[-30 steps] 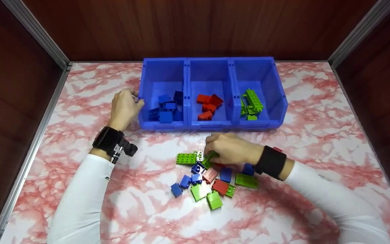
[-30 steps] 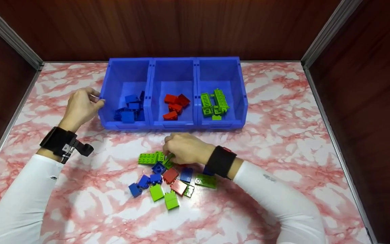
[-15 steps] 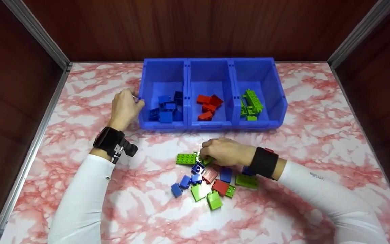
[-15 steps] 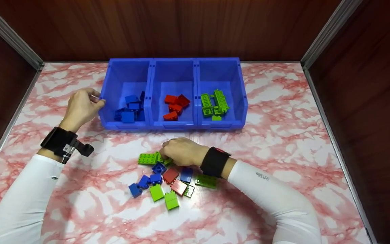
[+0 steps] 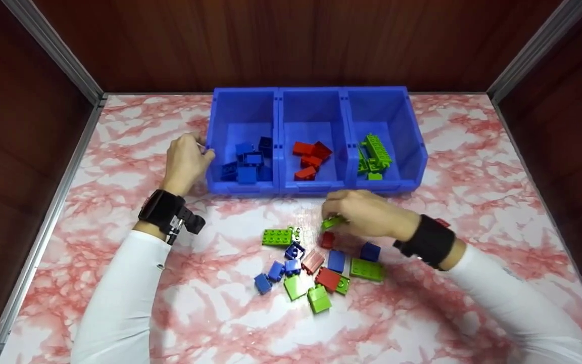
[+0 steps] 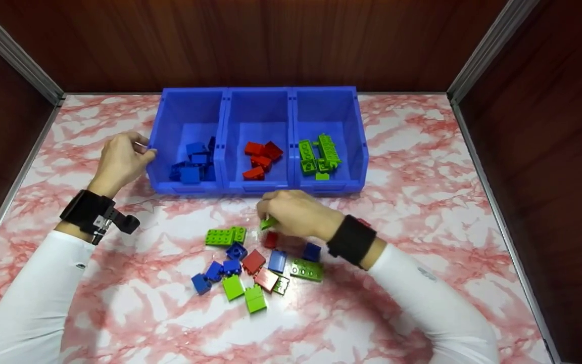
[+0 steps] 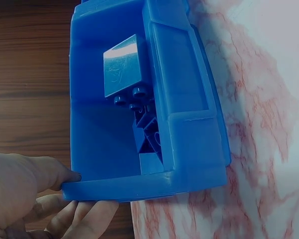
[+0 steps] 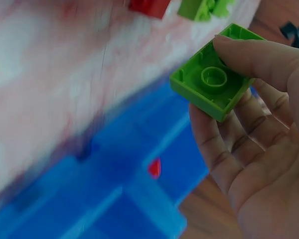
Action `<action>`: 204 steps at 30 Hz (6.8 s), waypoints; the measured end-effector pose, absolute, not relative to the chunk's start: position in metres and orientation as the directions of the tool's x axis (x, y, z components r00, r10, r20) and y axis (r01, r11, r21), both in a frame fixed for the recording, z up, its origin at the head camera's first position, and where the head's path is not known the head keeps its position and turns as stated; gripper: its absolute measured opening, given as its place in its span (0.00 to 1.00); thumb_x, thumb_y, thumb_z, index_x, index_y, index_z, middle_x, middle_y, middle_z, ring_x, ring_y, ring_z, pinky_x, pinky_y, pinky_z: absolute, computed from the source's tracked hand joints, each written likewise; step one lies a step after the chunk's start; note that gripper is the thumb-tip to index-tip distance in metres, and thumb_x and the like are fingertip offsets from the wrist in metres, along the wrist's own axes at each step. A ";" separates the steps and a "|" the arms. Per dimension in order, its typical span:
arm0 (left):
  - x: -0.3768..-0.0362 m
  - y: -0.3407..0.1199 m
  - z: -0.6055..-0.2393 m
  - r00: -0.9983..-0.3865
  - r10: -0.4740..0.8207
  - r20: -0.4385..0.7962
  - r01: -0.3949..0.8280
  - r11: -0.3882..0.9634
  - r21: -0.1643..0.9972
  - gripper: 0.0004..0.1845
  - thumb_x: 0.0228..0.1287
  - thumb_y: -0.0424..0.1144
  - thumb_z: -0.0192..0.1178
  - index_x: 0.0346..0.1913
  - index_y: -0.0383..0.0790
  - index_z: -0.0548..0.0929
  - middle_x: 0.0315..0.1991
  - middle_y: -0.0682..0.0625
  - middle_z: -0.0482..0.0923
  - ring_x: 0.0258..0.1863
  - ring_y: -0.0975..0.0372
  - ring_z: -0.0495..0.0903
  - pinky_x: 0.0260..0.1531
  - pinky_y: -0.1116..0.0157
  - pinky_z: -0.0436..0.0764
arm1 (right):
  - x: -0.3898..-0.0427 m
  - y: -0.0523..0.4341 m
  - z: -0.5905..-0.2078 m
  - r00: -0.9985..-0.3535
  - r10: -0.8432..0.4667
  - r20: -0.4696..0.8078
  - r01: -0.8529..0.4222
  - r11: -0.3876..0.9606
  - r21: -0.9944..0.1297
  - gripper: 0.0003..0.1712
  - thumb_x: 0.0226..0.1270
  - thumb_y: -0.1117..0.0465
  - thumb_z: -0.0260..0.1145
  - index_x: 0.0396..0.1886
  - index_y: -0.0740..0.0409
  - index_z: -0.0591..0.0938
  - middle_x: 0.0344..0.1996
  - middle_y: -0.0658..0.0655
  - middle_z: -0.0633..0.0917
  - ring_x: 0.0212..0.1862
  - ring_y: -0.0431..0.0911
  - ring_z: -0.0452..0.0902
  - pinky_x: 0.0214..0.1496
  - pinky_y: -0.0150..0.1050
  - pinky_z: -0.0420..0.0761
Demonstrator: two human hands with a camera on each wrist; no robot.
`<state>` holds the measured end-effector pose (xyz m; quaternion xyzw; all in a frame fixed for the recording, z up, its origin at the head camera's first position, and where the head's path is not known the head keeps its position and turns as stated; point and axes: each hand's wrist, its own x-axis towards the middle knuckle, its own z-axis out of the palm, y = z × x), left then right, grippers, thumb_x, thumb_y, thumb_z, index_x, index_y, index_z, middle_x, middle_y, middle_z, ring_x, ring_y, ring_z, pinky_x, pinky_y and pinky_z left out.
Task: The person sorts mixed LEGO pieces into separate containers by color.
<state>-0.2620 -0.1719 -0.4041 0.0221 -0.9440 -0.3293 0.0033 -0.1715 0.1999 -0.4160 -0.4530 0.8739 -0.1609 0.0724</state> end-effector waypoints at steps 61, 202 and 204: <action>-0.260 -0.171 -0.405 -0.999 -0.046 0.026 -0.021 0.800 0.599 0.14 0.70 0.34 0.61 0.51 0.27 0.84 0.50 0.31 0.88 0.50 0.41 0.86 0.57 0.47 0.83 | -0.161 0.278 -0.392 -0.750 -0.641 0.163 -0.655 0.688 -0.312 0.17 0.59 0.64 0.80 0.48 0.62 0.89 0.42 0.61 0.91 0.42 0.51 0.88 0.41 0.44 0.92; -0.262 -0.173 -0.406 -0.999 -0.040 0.007 -0.027 0.786 0.618 0.15 0.71 0.34 0.61 0.54 0.27 0.84 0.52 0.31 0.87 0.50 0.42 0.87 0.55 0.49 0.85 | -0.140 0.274 -0.404 -0.766 -0.613 0.194 -0.642 0.708 -0.294 0.16 0.63 0.51 0.79 0.41 0.58 0.90 0.36 0.56 0.90 0.35 0.45 0.86 0.32 0.38 0.87; -0.262 -0.174 -0.406 -0.999 -0.038 0.005 -0.027 0.785 0.619 0.15 0.71 0.34 0.61 0.55 0.27 0.84 0.52 0.31 0.87 0.50 0.42 0.87 0.55 0.49 0.85 | -0.131 0.272 -0.410 -0.761 -0.634 0.137 -0.642 0.706 -0.299 0.18 0.62 0.48 0.79 0.42 0.56 0.90 0.37 0.55 0.91 0.37 0.46 0.87 0.34 0.40 0.88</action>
